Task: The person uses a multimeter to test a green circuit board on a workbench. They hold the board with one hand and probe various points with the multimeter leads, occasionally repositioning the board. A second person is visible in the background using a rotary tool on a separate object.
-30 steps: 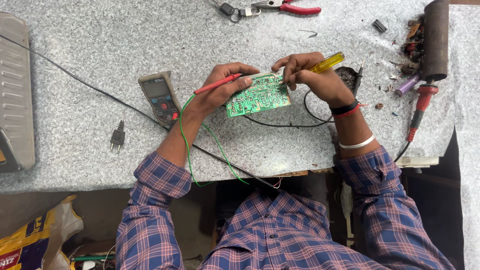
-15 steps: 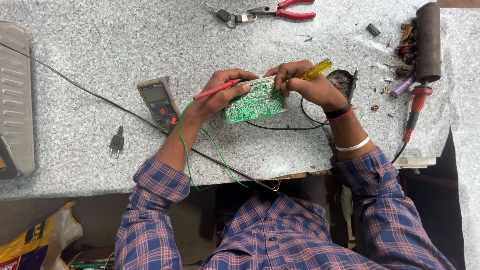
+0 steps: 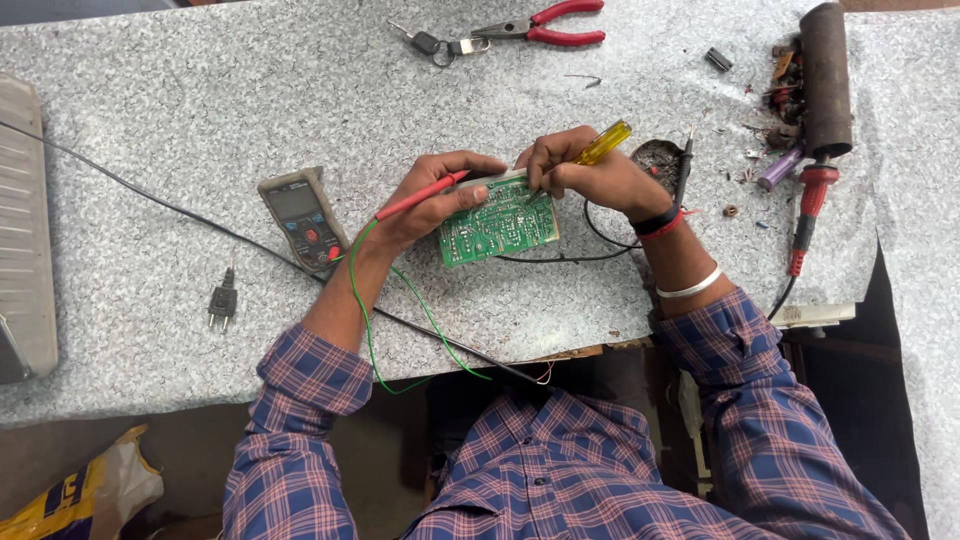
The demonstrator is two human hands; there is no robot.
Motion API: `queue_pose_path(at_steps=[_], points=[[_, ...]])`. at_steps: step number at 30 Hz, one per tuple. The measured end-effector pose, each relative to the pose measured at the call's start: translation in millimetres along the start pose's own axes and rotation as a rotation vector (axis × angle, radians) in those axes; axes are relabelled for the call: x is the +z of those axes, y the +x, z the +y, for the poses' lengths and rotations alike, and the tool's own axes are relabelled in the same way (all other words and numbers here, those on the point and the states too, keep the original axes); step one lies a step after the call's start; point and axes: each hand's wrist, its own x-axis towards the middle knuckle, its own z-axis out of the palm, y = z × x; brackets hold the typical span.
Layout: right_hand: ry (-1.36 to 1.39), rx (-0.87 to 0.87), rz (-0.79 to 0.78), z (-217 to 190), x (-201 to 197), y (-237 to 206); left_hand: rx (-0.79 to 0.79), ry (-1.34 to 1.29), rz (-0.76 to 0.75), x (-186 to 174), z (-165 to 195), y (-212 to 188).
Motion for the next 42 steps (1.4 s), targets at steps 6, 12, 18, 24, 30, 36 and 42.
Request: queue_pose_path(at_steps=[6,12,18,24,30,36,42], points=[[0.045,-0.04,0.014,-1,-3,-2,0.005,0.031,-0.075,4,4,0],[0.01,-0.009,-0.023,-9,3,-2,0.024,0.13,-0.102,8,11,-2],[-0.043,-0.008,-0.044,-13,4,-5,-0.005,0.171,-0.103,11,16,-2],[-0.042,-0.006,-0.036,-11,4,-6,-0.019,0.145,-0.108,12,15,-2],[-0.024,0.008,-0.039,-12,4,-6,-0.002,0.11,-0.125,11,12,-1],[-0.071,0.01,-0.029,-13,4,-7,0.01,0.146,-0.133,10,13,0],[-0.086,-0.016,-0.043,-15,4,-7,0.003,0.152,-0.116,12,14,0]])
